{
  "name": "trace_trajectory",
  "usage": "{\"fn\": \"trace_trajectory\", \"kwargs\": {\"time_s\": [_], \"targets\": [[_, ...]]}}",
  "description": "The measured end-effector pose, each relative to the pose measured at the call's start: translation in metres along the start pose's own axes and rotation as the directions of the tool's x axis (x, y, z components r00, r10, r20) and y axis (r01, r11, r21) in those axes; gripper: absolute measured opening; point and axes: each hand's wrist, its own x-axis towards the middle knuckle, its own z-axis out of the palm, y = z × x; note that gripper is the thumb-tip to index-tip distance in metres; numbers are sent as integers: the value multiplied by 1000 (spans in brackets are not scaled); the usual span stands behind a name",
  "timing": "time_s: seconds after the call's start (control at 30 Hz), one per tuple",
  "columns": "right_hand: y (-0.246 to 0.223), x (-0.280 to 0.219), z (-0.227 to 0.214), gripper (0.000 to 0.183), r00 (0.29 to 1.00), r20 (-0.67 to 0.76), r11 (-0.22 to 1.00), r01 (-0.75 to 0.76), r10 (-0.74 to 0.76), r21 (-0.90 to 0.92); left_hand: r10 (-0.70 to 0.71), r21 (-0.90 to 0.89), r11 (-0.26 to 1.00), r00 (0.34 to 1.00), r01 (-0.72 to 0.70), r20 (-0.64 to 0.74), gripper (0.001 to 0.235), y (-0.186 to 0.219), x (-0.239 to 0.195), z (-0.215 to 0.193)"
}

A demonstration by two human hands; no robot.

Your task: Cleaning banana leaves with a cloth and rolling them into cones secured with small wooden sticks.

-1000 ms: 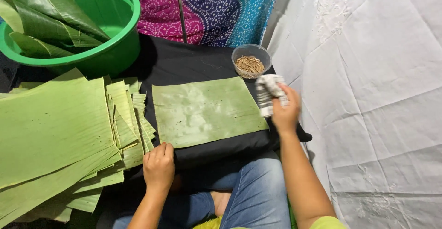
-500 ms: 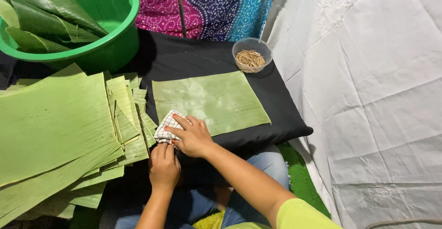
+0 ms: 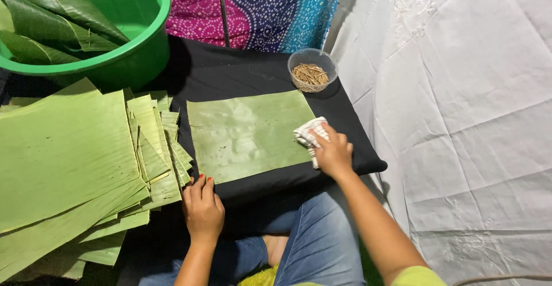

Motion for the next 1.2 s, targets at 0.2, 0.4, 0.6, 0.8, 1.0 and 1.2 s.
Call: {"fn": "trace_trajectory", "kwargs": {"time_s": [0.2, 0.4, 0.6, 0.8, 1.0, 1.2], "targets": [[-23, 22, -17, 44, 997, 49, 996, -66, 64, 56, 2, -13, 1000, 1000, -2, -4, 37, -1, -3, 5], [-166, 17, 4, 38, 873, -363, 825, 449, -325, 343, 14, 28, 1000, 1000, -15, 24, 39, -5, -5, 7], [-229, -22, 7, 48, 875, -107, 809, 478, -472, 342, -25, -14, 1000, 997, 26, 79, 41, -12, -10, 13], [-153, 5, 31, 49, 941, 183, 952, 254, -284, 172, -19, -19, 1000, 999, 20, 42, 37, -11, -8, 12], [-74, 15, 25, 48, 991, 92, 995, 100, -102, 21, -23, -18, 1000, 999, 23, 26, 36, -8, -6, 10], [-62, 10, 18, 48, 999, -10, 997, 54, -53, 62, -21, -1, 1000, 1000, 21, 21, 36, -7, -6, 9]]}}
